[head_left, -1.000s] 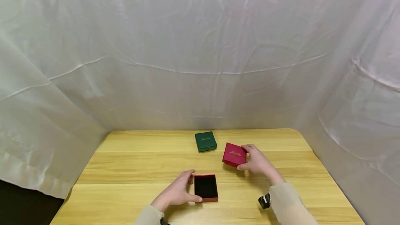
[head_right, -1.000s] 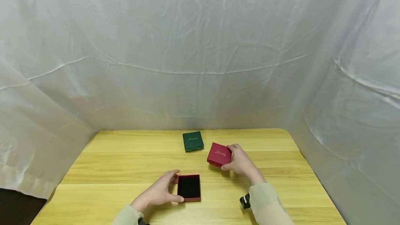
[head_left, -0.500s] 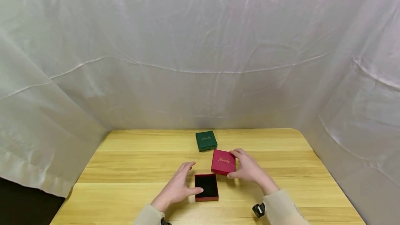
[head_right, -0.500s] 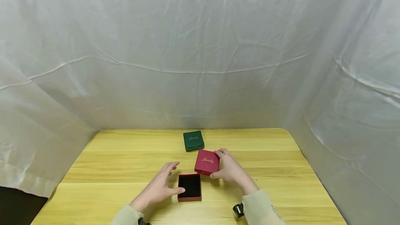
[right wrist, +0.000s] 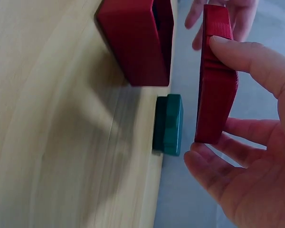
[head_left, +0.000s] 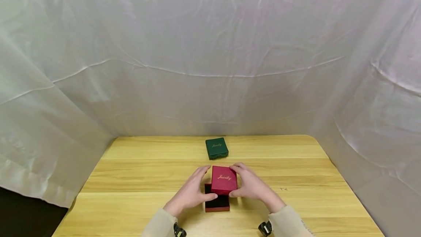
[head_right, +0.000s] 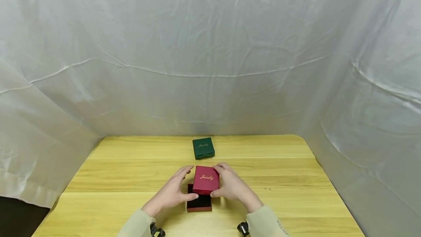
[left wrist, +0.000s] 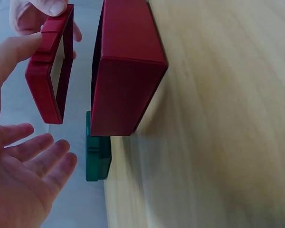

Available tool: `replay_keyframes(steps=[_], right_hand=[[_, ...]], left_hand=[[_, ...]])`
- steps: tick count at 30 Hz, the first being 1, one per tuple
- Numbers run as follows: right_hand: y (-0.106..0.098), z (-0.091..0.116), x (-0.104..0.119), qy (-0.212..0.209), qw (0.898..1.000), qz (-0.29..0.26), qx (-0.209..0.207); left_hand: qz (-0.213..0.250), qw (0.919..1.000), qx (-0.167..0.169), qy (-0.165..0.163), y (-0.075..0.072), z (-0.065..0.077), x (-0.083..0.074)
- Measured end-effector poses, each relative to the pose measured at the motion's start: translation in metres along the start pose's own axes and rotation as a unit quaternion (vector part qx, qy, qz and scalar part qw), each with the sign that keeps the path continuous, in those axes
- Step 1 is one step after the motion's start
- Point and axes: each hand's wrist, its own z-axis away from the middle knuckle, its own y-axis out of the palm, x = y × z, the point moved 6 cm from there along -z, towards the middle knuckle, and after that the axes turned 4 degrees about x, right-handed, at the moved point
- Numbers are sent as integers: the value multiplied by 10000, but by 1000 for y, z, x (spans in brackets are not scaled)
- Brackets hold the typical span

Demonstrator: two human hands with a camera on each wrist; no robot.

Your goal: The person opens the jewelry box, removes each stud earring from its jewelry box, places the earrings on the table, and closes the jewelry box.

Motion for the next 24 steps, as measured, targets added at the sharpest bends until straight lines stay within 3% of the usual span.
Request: replay_keyframes(steps=[13,24], right_hand=[[5,2,15,-128,9999,57,88],[12,4,20,-212,9997,7,150]], left_hand=[[67,9998,48,191,-3,1,-3],[-141,9996,175,141,-3,5,-2]])
